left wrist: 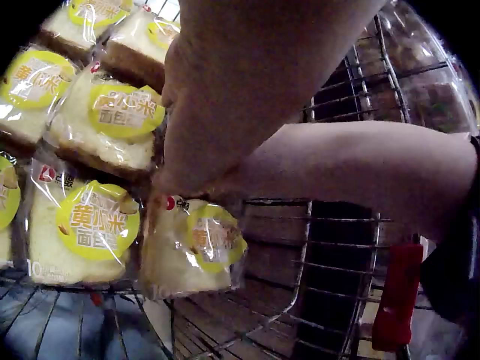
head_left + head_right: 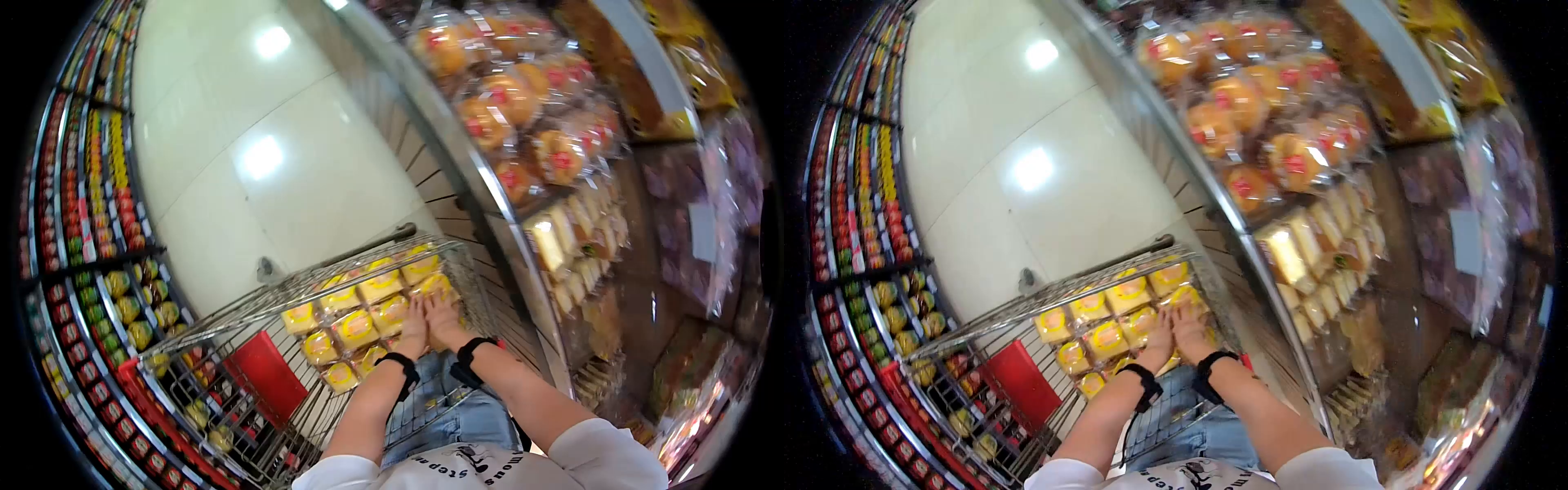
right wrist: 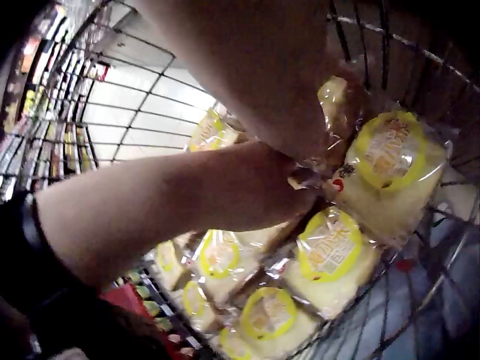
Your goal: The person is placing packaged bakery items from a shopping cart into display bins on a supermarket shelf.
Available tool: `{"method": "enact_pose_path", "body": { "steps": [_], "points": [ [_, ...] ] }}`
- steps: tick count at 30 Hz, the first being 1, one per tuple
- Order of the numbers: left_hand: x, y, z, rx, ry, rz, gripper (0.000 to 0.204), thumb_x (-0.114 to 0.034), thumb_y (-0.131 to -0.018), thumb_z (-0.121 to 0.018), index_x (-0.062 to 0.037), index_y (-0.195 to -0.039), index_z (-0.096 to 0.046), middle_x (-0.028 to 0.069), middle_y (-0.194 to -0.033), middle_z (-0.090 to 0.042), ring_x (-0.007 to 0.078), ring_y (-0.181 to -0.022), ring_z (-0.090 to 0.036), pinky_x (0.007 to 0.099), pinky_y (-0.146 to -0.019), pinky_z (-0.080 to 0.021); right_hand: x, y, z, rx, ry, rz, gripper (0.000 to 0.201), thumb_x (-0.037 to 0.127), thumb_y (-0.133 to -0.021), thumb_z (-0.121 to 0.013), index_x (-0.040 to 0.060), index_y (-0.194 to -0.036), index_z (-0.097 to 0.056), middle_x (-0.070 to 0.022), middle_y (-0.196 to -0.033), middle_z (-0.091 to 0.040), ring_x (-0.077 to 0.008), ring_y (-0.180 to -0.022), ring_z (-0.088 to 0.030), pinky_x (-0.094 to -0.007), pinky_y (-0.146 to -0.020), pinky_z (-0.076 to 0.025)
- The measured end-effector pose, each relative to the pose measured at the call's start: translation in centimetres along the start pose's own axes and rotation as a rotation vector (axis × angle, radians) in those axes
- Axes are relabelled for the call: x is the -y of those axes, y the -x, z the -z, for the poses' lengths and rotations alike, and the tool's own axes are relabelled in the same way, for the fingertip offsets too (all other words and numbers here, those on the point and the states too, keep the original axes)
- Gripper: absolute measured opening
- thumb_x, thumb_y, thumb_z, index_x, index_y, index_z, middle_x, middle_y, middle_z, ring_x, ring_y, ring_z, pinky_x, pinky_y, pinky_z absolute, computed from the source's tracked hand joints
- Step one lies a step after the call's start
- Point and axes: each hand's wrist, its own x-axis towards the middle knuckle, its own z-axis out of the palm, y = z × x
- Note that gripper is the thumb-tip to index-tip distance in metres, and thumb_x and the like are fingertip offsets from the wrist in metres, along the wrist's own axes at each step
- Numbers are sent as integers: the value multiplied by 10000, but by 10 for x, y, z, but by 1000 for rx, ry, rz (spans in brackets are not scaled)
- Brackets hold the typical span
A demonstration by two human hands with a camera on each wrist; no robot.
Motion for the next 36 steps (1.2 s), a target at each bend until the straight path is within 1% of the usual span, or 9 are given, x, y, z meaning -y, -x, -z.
{"method": "enact_pose_path", "body": {
  "steps": [6,7,9,13,15,21,23,29,36],
  "points": [
    [19,37,-3,-227,293,-182,507,-173,-710,-476,-48,-1173,-312,183,-1236,-227,300,-1129,-251,369,-900,-261,-17,50,25,154,-742,154,307,161,-692,-442,33,-971,-443,-188,-830,-534,-318,-764,-520,-378,-684,-413],
    [21,59,20,-251,172,-280,479,-186,-712,-477,-33,-1146,-345,194,-1196,-302,312,-1084,-324,351,-873,-302,-24,66,28,79,-873,196,274,196,-718,-443,43,-945,-465,-185,-834,-534,-327,-764,-518,-387,-664,-415],
    [37,57,1,108,242,-121,401,-208,-716,-465,-60,-1086,-421,197,-1087,-420,319,-984,-418,369,-805,-359,-36,94,21,-46,-929,227,270,200,-761,-435,38,-976,-436,-154,-785,-546,-298,-700,-538,-361,-596,-434],
    [48,116,2,50,345,18,352,-209,-719,-431,-121,-1058,-458,203,-912,-516,316,-840,-500,383,-728,-398,-83,191,92,-181,-1086,272,207,155,-778,-433,37,-943,-475,-127,-797,-554,-265,-717,-547,-329,-621,-438],
    [59,127,-17,-117,356,-127,361,-219,-717,-433,-119,-1063,-459,201,-874,-530,329,-801,-510,385,-703,-408,-115,238,121,-374,-1217,333,177,133,-778,-436,39,-914,-498,-112,-798,-558,-243,-727,-552,-315,-638,-437],
    [-5,145,35,-264,672,-118,277,-180,-767,-435,-66,-1013,-492,176,-821,-556,244,-767,-553,300,-654,-431,-246,304,111,-1036,-1129,-367,214,131,-745,-461,32,-934,-478,-130,-864,-532,-271,-806,-508,-350,-705,-402],
    [-77,175,103,-283,624,-50,275,-158,-767,-448,-51,-1017,-485,161,-840,-558,215,-765,-553,285,-667,-427,-290,301,77,-911,-768,-762,322,152,-729,-482,8,-1010,-425,-141,-976,-490,-289,-912,-446,-380,-779,-353],
    [-166,180,147,-403,568,-345,282,-139,-767,-458,-19,-1022,-472,147,-881,-549,212,-788,-540,278,-683,-419,-358,280,18,-607,-466,-729,420,137,-711,-498,10,-1094,-380,-119,-1098,-419,-269,-1032,-352,-380,-867,-277],
    [-219,197,139,-405,508,-525,269,-126,-766,-455,-19,-1012,-471,170,-905,-535,275,-837,-521,314,-730,-405,-386,255,3,-561,-350,-652,270,123,-750,-428,26,-999,-468,-111,-1021,-459,-261,-982,-371,-407,-883,-248]
  ]
}}
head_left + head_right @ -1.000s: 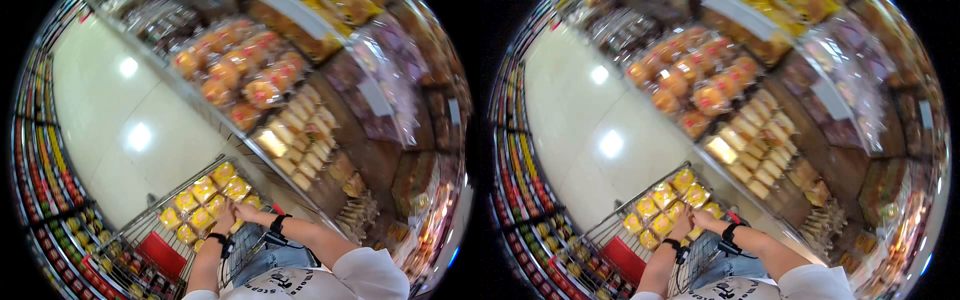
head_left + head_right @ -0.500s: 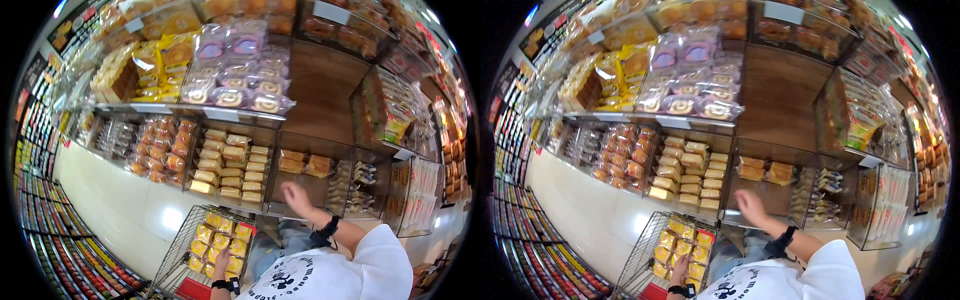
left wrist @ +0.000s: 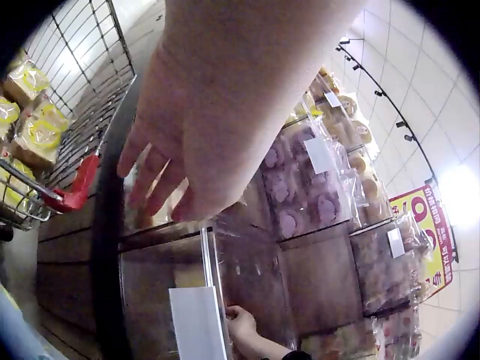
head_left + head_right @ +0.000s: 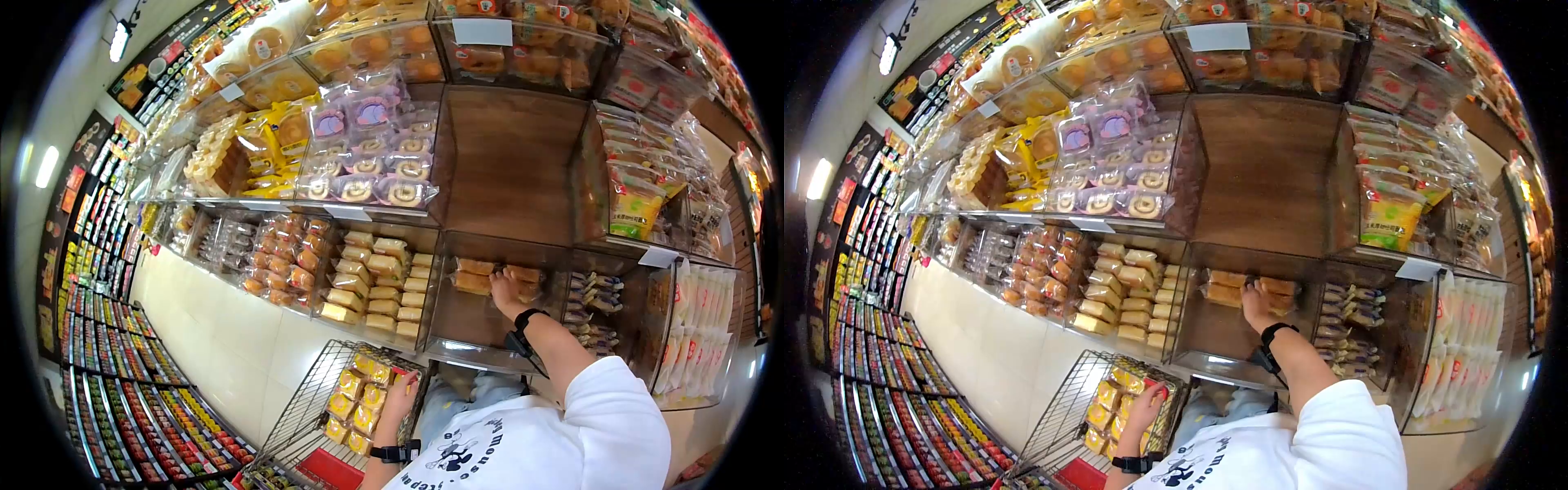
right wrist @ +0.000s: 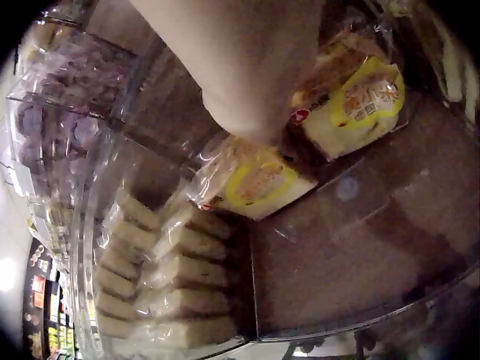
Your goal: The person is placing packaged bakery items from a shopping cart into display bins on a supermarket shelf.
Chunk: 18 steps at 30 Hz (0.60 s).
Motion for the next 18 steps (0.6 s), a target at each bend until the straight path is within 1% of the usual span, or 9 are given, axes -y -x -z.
{"method": "enact_pose_path", "body": {
  "steps": [1,2,5,6,9,12,15,16,18],
  "points": [
    [0,3,-4,-12,-28,-41,266,-126,-766,-455,-19,-1009,-472,173,-903,-535,281,-839,-520,317,-732,-404,-2,1,11,21,-19,30,251,135,-747,-436,33,-972,-481,-110,-989,-471,-261,-960,-380,-409,-883,-241],
    [7,7,-9,5,-6,-5,270,-128,-762,-458,-15,-1006,-473,182,-900,-533,288,-850,-515,316,-727,-407,-2,2,17,42,-37,59,233,148,-744,-445,41,-945,-494,-108,-958,-483,-261,-938,-390,-411,-884,-235],
    [1,26,-11,32,-15,142,283,-171,-782,-449,-47,-1035,-471,139,-925,-541,239,-848,-524,290,-716,-403,-16,3,5,-211,-187,314,146,168,-745,-479,51,-833,-481,-84,-854,-505,-250,-858,-429,-383,-744,-337],
    [-5,30,-6,94,-88,207,285,-184,-784,-443,-54,-1036,-472,140,-916,-543,230,-831,-531,287,-706,-407,-15,4,9,-295,-237,398,131,175,-746,-490,55,-796,-477,-76,-819,-512,-247,-831,-442,-374,-697,-371],
    [16,46,-8,75,-10,202,287,-189,-781,-451,-60,-1037,-473,138,-909,-546,219,-807,-537,280,-700,-412,-2,8,23,7,-850,59,102,147,-782,-451,49,-810,-444,-59,-789,-498,-172,-754,-458,-281,-619,-384],
    [26,57,-4,58,30,258,295,-202,-783,-457,-55,-1038,-472,130,-913,-548,204,-804,-537,273,-704,-413,5,19,37,-208,-1345,67,63,110,-794,-436,50,-810,-423,-20,-740,-463,-100,-688,-431,-216,-615,-353],
    [47,58,-6,34,43,243,284,-190,-794,-443,-38,-1032,-473,119,-918,-549,186,-836,-528,265,-726,-407,12,43,83,-273,-1505,-34,48,90,-791,-445,56,-780,-412,12,-707,-427,-68,-681,-395,-191,-617,-332],
    [44,55,-3,41,95,232,297,-204,-803,-425,-37,-1046,-463,116,-937,-542,183,-859,-518,267,-740,-399,23,55,107,-258,-1601,-122,54,102,-793,-446,64,-771,-414,37,-697,-395,-65,-676,-391,-196,-618,-338],
    [25,42,10,53,201,214,324,-233,-823,-391,-34,-1074,-443,110,-974,-528,176,-906,-498,272,-770,-384,38,69,120,-127,-1796,-164,49,109,-794,-442,70,-774,-421,36,-709,-403,-63,-685,-392,-193,-629,-337]
  ]
}}
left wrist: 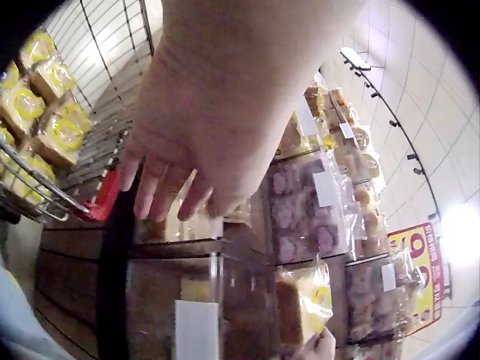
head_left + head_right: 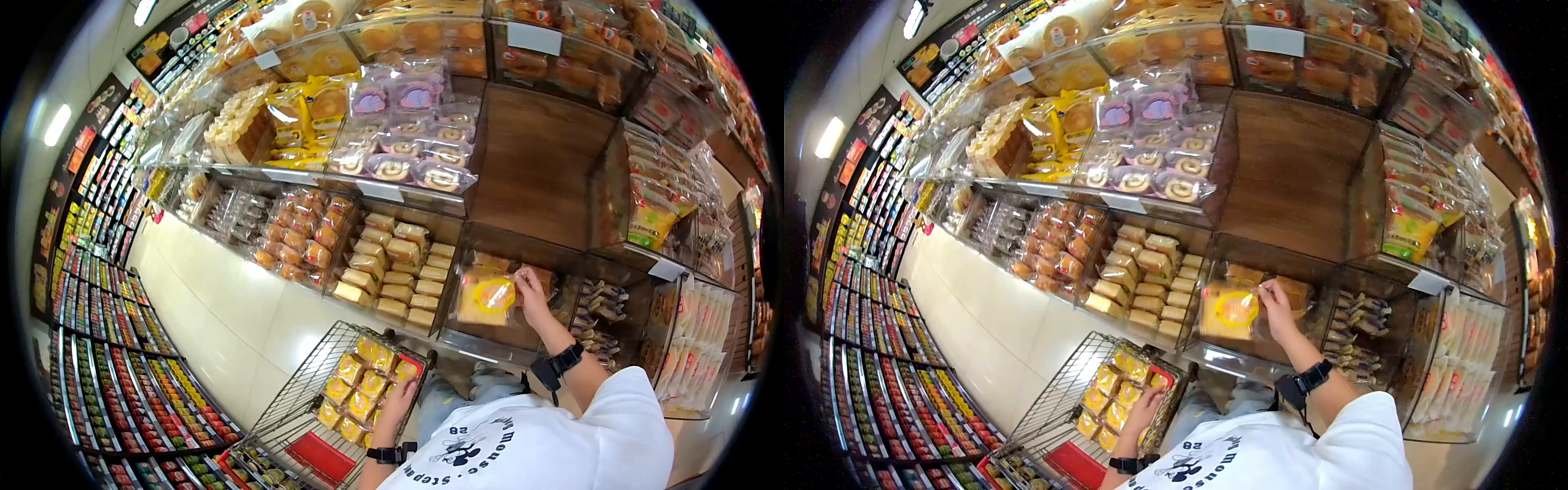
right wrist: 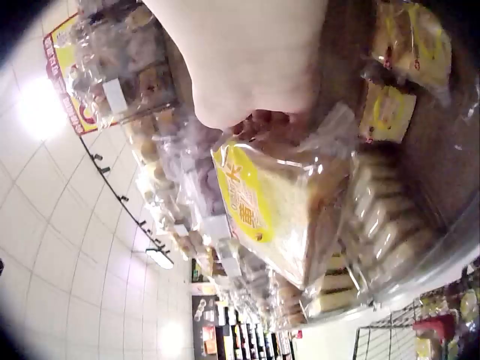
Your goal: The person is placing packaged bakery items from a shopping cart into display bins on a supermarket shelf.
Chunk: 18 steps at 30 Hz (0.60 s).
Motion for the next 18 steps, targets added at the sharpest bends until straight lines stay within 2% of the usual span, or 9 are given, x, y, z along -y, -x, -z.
{"method": "enact_pose_path", "body": {
  "steps": [1,3,4,7,8,11,13,14,18],
  "points": [
    [-10,-3,4,44,174,-12,337,-245,-830,-377,-30,-1083,-431,104,-996,-515,177,-915,-488,271,-775,-375,0,8,-9,28,-88,-69,47,113,-795,-440,73,-776,-424,36,-714,-407,-63,-689,-392,-192,-634,-337],
    [-27,-8,13,117,528,-34,365,-270,-843,-349,-20,-1102,-408,93,-1039,-489,177,-934,-469,269,-786,-356,-10,25,-36,187,33,-12,51,114,-790,-445,64,-783,-436,25,-723,-423,-64,-704,-403,-196,-644,-351],
    [-31,-9,21,246,576,-60,460,-349,-836,-334,-22,-1158,-325,74,-1097,-439,174,-977,-435,271,-815,-327,-16,36,-53,261,116,-45,55,112,-790,-445,59,-780,-435,20,-725,-426,-63,-707,-405,-197,-641,-355],
    [1,1,30,336,639,-45,529,-372,-827,-332,-50,-1228,-204,101,-1122,-397,194,-960,-435,286,-815,-350,-57,67,-100,449,235,-153,68,113,-793,-445,46,-783,-433,7,-723,-443,-65,-702,-413,-197,-627,-365],
    [14,4,35,347,657,22,582,-332,-803,-422,-62,-1238,-146,89,-1130,-370,176,-983,-413,283,-813,-352,-70,75,-115,451,291,-165,73,118,-795,-443,45,-792,-435,4,-716,-447,-68,-688,-417,-198,-619,-369],
    [70,22,49,346,561,66,611,-258,-767,-508,-50,-1225,-161,81,-1112,-374,159,-986,-399,287,-799,-363,-121,91,-156,503,350,-170,104,137,-797,-445,46,-848,-443,-5,-704,-470,-67,-647,-432,-206,-586,-381],
    [92,34,59,186,581,171,559,-202,-753,-537,-16,-1178,-225,60,-1026,-427,131,-889,-439,263,-738,-387,-138,103,-189,567,343,-222,126,153,-800,-445,45,-865,-441,-9,-719,-477,-76,-655,-445,-212,-585,-384],
    [108,36,61,110,601,206,520,-209,-754,-535,-4,-1146,-263,53,-978,-450,120,-846,-451,248,-715,-389,-144,107,-203,579,380,-364,142,171,-798,-453,47,-866,-443,-22,-737,-489,-90,-680,-467,-221,-609,-394],
    [165,29,76,-136,673,340,326,-208,-756,-532,4,-967,-401,25,-734,-479,95,-635,-462,214,-553,-385,-182,106,-255,663,777,-81,342,156,-773,-468,27,-1063,-340,-162,-990,-460,-233,-888,-486,-311,-746,-396]
  ]
}}
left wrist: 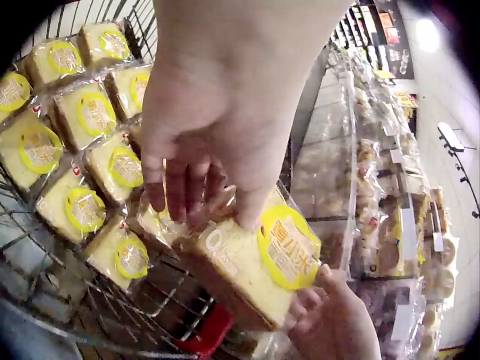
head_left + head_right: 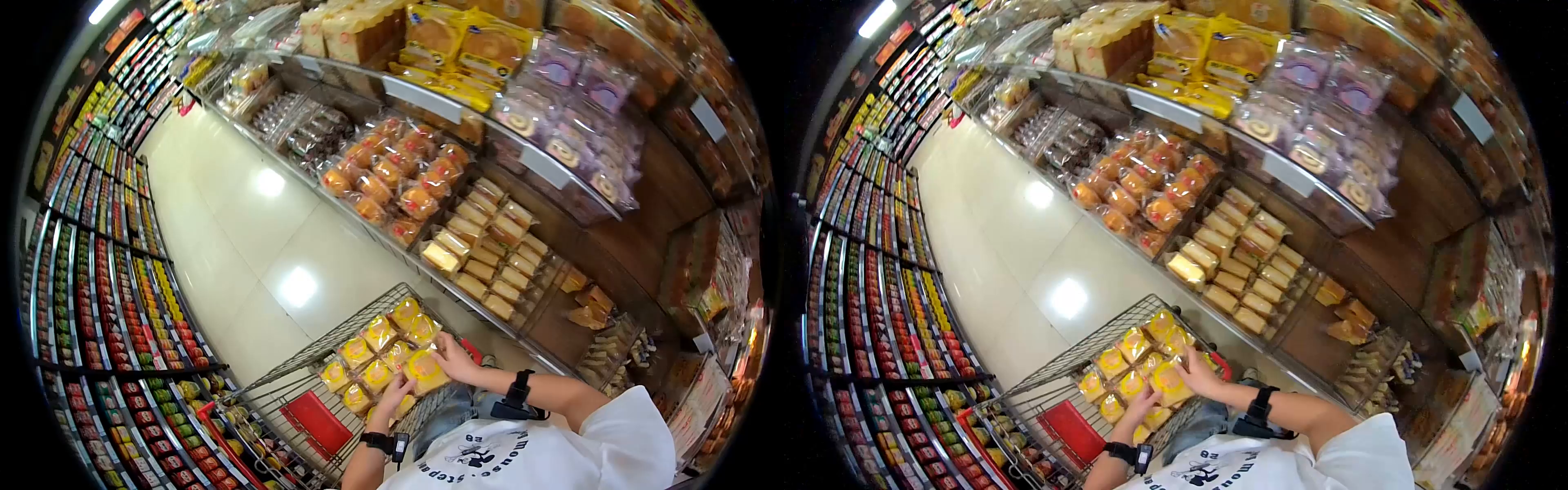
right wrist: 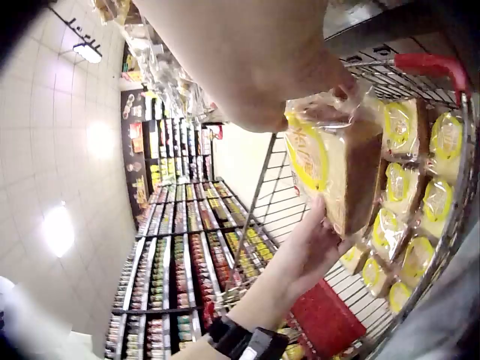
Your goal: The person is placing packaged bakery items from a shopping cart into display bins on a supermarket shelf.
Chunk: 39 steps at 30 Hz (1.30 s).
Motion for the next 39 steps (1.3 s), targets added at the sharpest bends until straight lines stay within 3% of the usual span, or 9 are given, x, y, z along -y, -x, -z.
{"method": "enact_pose_path", "body": {
  "steps": [2,6,9,12,19,22,27,31,39],
  "points": [
    [4,-19,15,-107,82,59,256,-200,-756,-530,-1,-885,-435,24,-692,-479,97,-626,-463,205,-539,-381,-15,-23,-21,-22,264,132,444,162,-744,-487,28,-1123,-299,-218,-1088,-393,-310,-971,-442,-357,-801,-372],
    [-4,-68,36,-207,77,125,297,-247,-748,-536,3,-879,-444,51,-707,-509,115,-593,-477,222,-507,-389,-19,-66,-42,389,507,-8,501,148,-702,-483,-22,-1128,-281,-264,-1122,-315,-382,-1009,-356,-388,-837,-332],
    [56,-141,61,-264,-67,22,353,-298,-730,-548,11,-879,-462,74,-735,-528,125,-590,-494,237,-495,-404,-40,-91,-63,81,656,60,487,142,-711,-471,-41,-1119,-276,-258,-1097,-329,-373,-1020,-345,-384,-842,-325],
    [57,-171,76,-318,67,211,439,-353,-692,-568,12,-916,-474,92,-764,-558,156,-642,-540,270,-587,-429,-65,-110,-76,38,568,-172,484,137,-716,-465,-42,-1119,-266,-250,-1108,-322,-375,-1019,-345,-386,-845,-321],
    [51,-192,71,-512,-300,100,434,-383,-663,-574,-24,-891,-486,102,-745,-579,214,-687,-562,309,-640,-431,-110,-130,-95,292,729,-508,773,227,-664,-583,17,-1215,-83,-228,-1213,-230,-369,-1102,-258,-355,-916,-239],
    [42,-197,63,-621,-314,57,350,-352,-683,-560,-36,-822,-503,102,-724,-577,239,-678,-556,330,-620,-427,-115,-127,-95,283,726,-500,903,237,-600,-645,56,-1229,-23,-227,-1215,-219,-355,-1101,-267,-358,-907,-254],
    [18,-198,68,-545,-398,78,332,-333,-724,-528,-8,-791,-523,124,-713,-565,254,-669,-543,327,-611,-417,-143,-121,-111,204,702,-682,747,190,-591,-651,43,-1166,-196,-219,-1201,-221,-356,-1061,-321,-366,-848,-328],
    [35,-211,66,-613,-402,-3,302,-305,-739,-515,-5,-767,-519,124,-678,-559,249,-620,-539,327,-579,-415,-144,-118,-110,107,742,-616,590,178,-611,-630,15,-1076,-303,-210,-1155,-271,-332,-1009,-382,-365,-801,-370],
    [48,-222,69,-612,-488,-46,236,-225,-743,-513,5,-794,-503,127,-650,-561,243,-584,-547,321,-539,-419,-145,-134,-112,289,915,-742,577,272,-680,-557,4,-1115,-289,-195,-1162,-294,-305,-959,-439,-363,-743,-410]
  ]
}}
